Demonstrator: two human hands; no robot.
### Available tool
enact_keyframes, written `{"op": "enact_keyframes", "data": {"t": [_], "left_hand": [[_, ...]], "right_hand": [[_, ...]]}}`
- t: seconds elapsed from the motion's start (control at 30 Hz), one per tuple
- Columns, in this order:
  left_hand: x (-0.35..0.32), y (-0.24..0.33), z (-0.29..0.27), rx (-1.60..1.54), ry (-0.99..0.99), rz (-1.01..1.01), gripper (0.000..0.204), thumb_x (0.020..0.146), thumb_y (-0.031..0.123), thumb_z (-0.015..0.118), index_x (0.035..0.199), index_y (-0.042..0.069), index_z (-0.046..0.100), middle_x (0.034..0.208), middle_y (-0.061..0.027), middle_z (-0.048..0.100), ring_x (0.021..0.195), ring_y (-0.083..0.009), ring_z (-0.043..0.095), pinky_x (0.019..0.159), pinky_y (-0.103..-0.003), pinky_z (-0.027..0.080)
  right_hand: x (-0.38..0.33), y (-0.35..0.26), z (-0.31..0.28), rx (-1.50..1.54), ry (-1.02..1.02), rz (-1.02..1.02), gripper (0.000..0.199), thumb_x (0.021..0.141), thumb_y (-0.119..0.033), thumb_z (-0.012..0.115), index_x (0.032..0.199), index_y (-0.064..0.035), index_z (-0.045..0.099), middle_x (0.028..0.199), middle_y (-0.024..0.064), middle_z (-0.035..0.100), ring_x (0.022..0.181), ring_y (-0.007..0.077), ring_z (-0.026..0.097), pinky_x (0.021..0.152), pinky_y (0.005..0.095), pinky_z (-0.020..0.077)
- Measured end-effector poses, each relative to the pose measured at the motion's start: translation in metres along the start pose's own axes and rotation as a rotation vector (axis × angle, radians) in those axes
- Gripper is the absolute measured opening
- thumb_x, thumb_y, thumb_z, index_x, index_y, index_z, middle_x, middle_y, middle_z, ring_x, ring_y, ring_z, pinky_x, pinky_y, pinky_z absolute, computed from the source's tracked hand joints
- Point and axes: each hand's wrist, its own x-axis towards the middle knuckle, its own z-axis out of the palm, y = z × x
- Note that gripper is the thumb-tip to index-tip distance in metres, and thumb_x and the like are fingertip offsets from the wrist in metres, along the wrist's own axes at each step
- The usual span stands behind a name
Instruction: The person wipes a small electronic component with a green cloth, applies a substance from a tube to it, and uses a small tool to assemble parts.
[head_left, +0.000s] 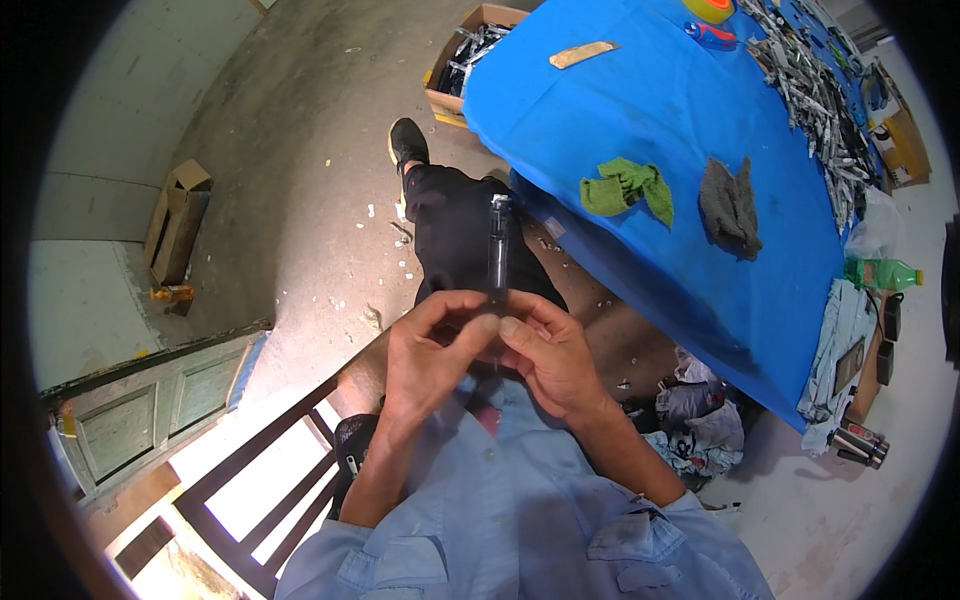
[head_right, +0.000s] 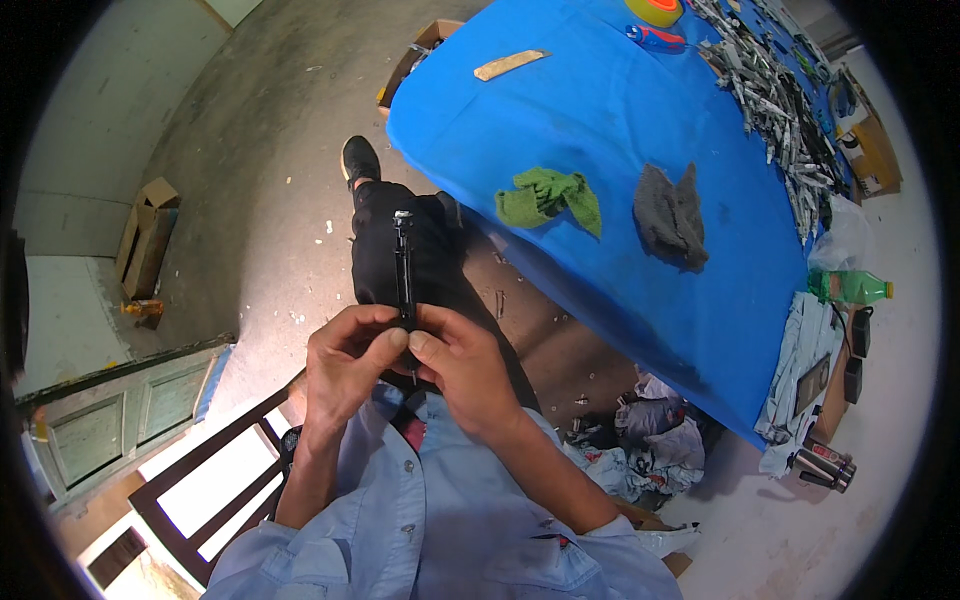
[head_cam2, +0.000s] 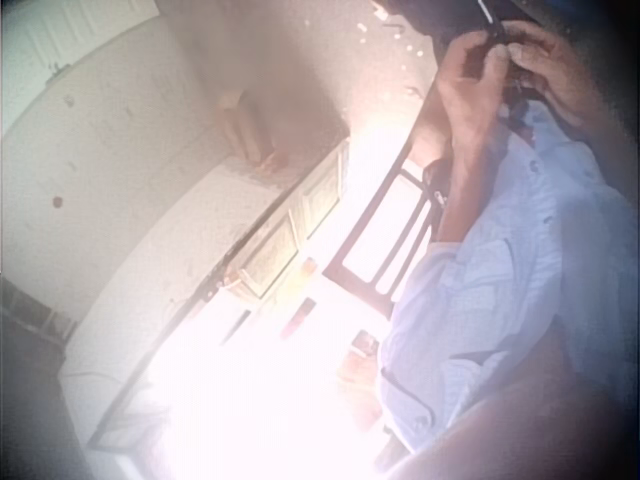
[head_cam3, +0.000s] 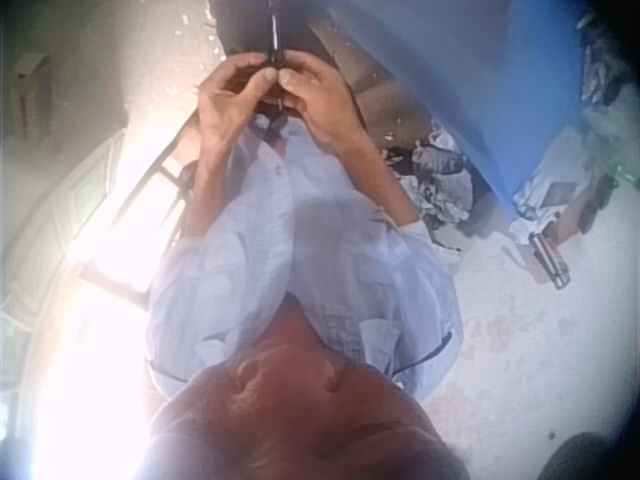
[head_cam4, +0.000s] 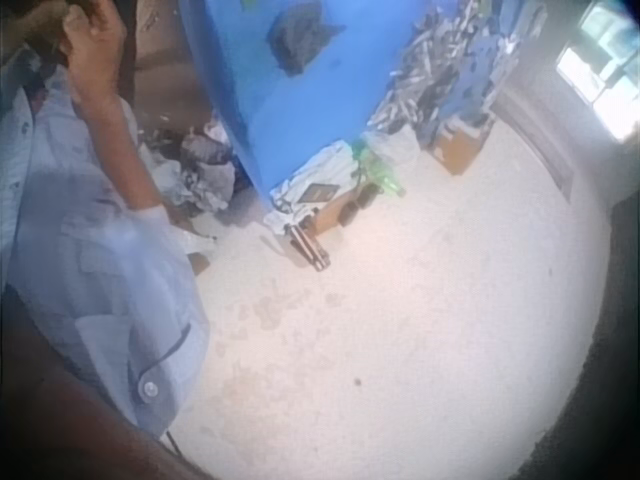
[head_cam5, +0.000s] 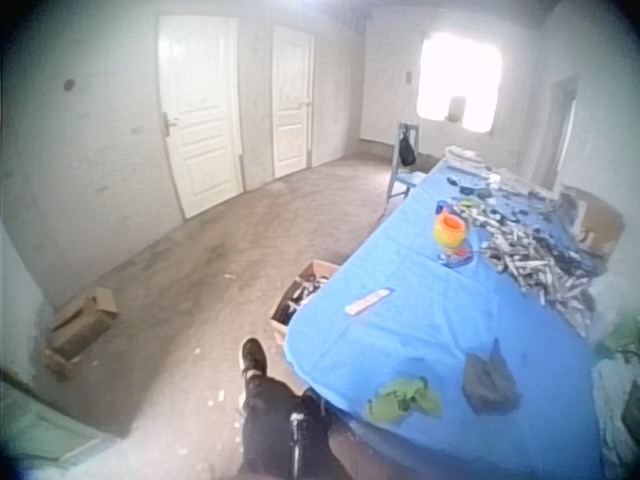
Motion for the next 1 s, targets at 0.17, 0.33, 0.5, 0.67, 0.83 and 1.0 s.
{"op": "enact_keyframes", "data": {"t": [0.17, 0.33, 0.5, 0.67, 0.83, 1.0], "left_hand": [[0.000, -0.002, -0.001, 0.057, 0.044, -0.002, 0.021, 0.095, 0.003, 0.076, 0.114, -0.004, 0.071, 0.098, -0.0062, 0.075, 0.087, -0.0102, 0.070, 0.076, -0.024, 0.059], [0.001, -0.008, -0.002, -0.119, 0.035, 0.061, 0.015, 0.096, -0.002, 0.073, 0.111, -0.004, 0.070, 0.094, -0.0068, 0.074, 0.084, -0.0113, 0.071, 0.073, -0.025, 0.061], [0.000, 0.000, -0.006, -0.201, -0.071, 0.065, 0.012, 0.098, -0.005, 0.071, 0.110, -0.004, 0.070, 0.096, -0.0079, 0.072, 0.082, -0.0127, 0.072, 0.072, -0.025, 0.062], [0.001, -0.008, -0.010, -0.073, -0.072, 0.179, 0.010, 0.098, -0.005, 0.071, 0.108, -0.004, 0.071, 0.100, -0.0082, 0.071, 0.079, -0.0115, 0.069, 0.069, -0.024, 0.059], [0.003, -0.010, -0.012, -0.168, -0.112, 0.197, 0.007, 0.098, -0.005, 0.070, 0.105, -0.003, 0.070, 0.099, -0.0081, 0.070, 0.078, -0.0108, 0.068, 0.069, -0.023, 0.057], [0.004, -0.010, -0.016, -0.260, -0.169, 0.158, 0.006, 0.098, -0.006, 0.069, 0.103, -0.002, 0.069, 0.098, -0.0092, 0.069, 0.074, -0.0130, 0.070, 0.067, -0.025, 0.058]], "right_hand": [[0.001, -0.001, 0.000, 0.048, -0.001, 0.027, 0.036, 0.105, -0.008, 0.063, 0.139, 0.0017, 0.059, 0.125, 0.0075, 0.067, 0.109, 0.0134, 0.067, 0.091, 0.0287, 0.0579], [0.003, -0.006, 0.000, 0.086, -0.026, 0.044, 0.036, 0.105, -0.008, 0.062, 0.139, 0.0020, 0.058, 0.123, 0.0087, 0.068, 0.108, 0.0157, 0.068, 0.091, 0.0323, 0.0589], [0.004, -0.010, -0.008, 0.040, -0.072, 0.094, 0.037, 0.106, -0.009, 0.062, 0.141, 0.0025, 0.057, 0.124, 0.0100, 0.068, 0.104, 0.0166, 0.069, 0.087, 0.0324, 0.0613], [0.003, -0.014, -0.009, -0.003, -0.058, 0.142, 0.038, 0.107, -0.012, 0.061, 0.141, 0.0023, 0.057, 0.122, 0.0102, 0.068, 0.103, 0.0166, 0.070, 0.082, 0.0301, 0.0628], [0.005, -0.019, -0.011, -0.002, -0.122, 0.196, 0.035, 0.107, -0.017, 0.061, 0.138, 0.0009, 0.059, 0.119, 0.0093, 0.069, 0.103, 0.0160, 0.070, 0.080, 0.0291, 0.0630], [0.007, -0.014, -0.017, -0.024, -0.204, 0.264, 0.034, 0.107, -0.018, 0.061, 0.135, 0.0002, 0.060, 0.114, 0.0089, 0.069, 0.101, 0.0143, 0.070, 0.076, 0.0266, 0.0627]]}}
